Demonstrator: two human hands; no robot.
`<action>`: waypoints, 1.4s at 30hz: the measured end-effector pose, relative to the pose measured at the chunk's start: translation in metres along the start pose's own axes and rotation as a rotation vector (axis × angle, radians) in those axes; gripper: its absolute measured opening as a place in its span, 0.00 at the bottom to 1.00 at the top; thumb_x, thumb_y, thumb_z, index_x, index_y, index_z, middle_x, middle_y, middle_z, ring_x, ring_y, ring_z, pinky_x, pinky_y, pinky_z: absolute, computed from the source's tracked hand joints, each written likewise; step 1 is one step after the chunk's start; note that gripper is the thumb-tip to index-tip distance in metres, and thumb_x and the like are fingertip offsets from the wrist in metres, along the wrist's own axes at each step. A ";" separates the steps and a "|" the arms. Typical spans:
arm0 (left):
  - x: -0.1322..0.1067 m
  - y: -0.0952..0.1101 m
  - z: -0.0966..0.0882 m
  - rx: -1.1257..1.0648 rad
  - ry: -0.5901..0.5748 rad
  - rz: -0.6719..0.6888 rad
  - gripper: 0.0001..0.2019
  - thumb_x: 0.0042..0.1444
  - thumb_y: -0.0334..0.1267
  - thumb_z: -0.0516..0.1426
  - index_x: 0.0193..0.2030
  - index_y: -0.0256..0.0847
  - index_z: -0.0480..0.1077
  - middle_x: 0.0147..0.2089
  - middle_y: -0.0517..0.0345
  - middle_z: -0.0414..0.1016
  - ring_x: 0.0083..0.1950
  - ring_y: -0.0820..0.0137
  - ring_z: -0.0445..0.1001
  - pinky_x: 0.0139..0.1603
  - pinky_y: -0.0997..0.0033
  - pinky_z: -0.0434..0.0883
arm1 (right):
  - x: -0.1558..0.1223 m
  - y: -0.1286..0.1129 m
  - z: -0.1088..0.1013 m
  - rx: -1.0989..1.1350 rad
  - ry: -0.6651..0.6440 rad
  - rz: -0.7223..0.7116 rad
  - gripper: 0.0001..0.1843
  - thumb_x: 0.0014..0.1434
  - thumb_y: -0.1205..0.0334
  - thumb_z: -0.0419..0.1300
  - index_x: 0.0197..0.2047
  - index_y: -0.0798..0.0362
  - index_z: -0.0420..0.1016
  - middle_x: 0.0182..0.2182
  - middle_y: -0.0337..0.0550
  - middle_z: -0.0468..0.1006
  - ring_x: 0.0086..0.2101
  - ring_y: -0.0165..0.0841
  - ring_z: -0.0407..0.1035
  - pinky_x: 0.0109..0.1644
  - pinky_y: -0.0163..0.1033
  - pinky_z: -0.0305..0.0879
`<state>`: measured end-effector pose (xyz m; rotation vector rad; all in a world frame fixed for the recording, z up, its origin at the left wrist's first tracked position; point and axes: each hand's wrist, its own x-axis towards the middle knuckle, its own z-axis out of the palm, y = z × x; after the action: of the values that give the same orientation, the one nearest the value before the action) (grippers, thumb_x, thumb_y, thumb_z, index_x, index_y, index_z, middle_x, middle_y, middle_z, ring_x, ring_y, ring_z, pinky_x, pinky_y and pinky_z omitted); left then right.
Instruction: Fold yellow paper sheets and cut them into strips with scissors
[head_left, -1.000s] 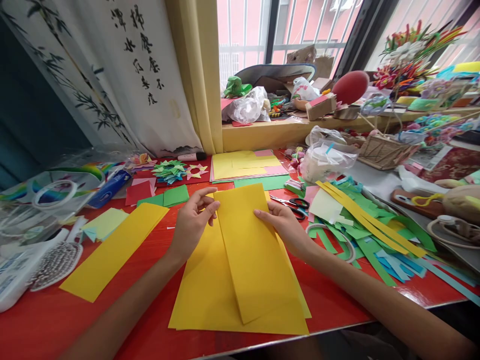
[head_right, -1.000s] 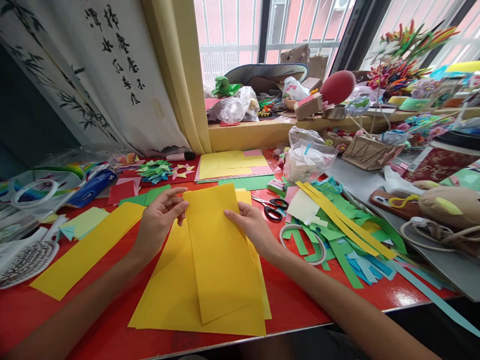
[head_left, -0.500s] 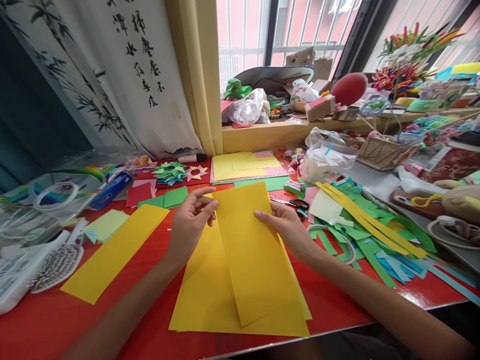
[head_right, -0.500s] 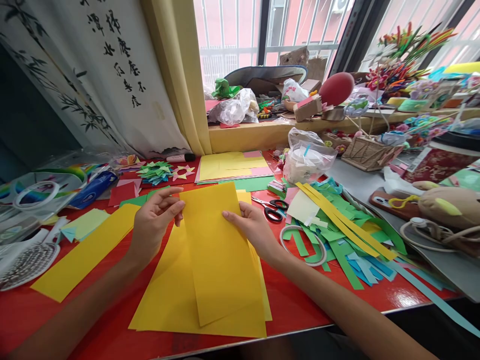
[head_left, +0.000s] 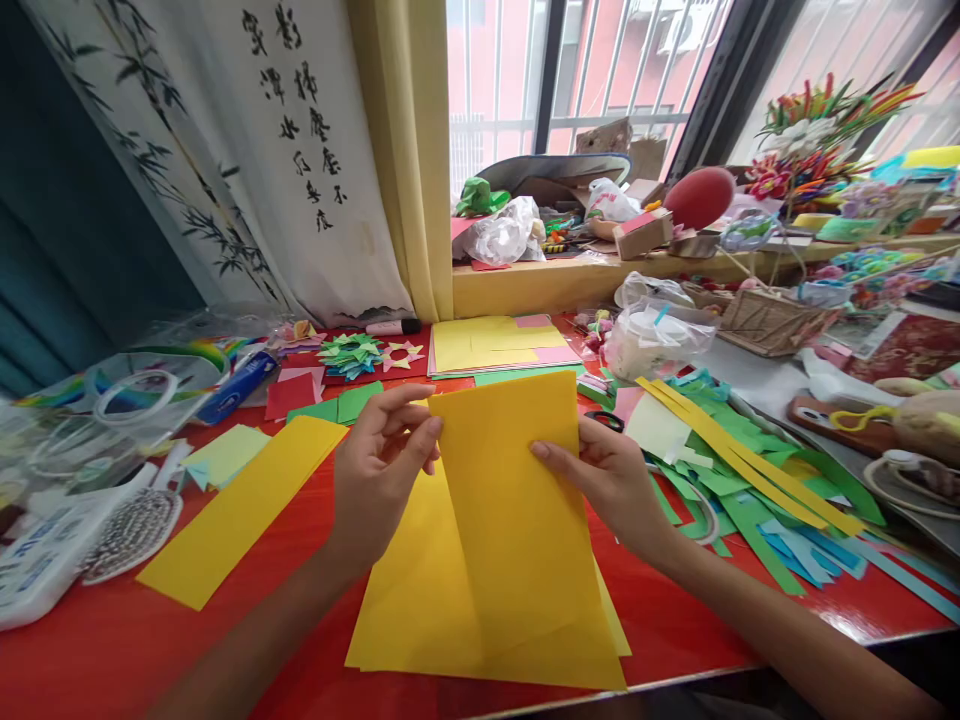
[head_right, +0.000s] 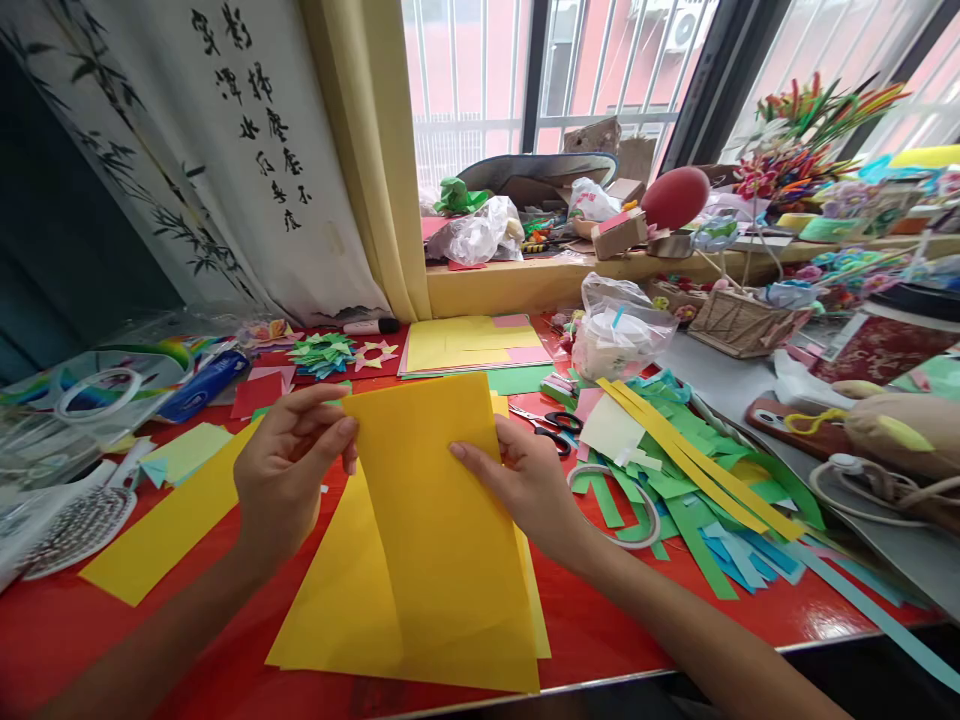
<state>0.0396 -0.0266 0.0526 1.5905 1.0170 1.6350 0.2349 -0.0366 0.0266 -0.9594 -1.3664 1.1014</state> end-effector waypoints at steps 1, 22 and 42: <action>0.000 0.000 0.000 -0.001 -0.003 0.004 0.10 0.51 0.34 0.57 0.41 0.43 0.67 0.27 0.64 0.67 0.22 0.79 0.65 0.21 0.79 0.66 | 0.000 0.001 0.000 0.008 -0.007 -0.001 0.07 0.51 0.57 0.60 0.31 0.51 0.69 0.30 0.39 0.74 0.29 0.32 0.69 0.27 0.34 0.68; 0.005 -0.002 0.000 -0.006 -0.056 -0.111 0.10 0.52 0.36 0.55 0.43 0.45 0.64 0.28 0.65 0.64 0.24 0.79 0.64 0.20 0.80 0.65 | 0.004 -0.002 0.003 0.137 -0.039 0.110 0.09 0.51 0.57 0.61 0.34 0.51 0.70 0.31 0.39 0.75 0.30 0.34 0.71 0.28 0.34 0.68; 0.010 -0.060 0.002 0.062 -0.378 -0.546 0.12 0.48 0.45 0.56 0.33 0.38 0.65 0.16 0.68 0.57 0.16 0.80 0.55 0.14 0.81 0.51 | 0.027 0.036 -0.002 0.202 -0.158 0.268 0.15 0.50 0.53 0.59 0.36 0.55 0.71 0.34 0.43 0.76 0.33 0.37 0.71 0.36 0.39 0.66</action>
<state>0.0366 0.0122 0.0054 1.4202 1.1688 0.9074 0.2334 -0.0017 -0.0016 -0.9400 -1.2460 1.5157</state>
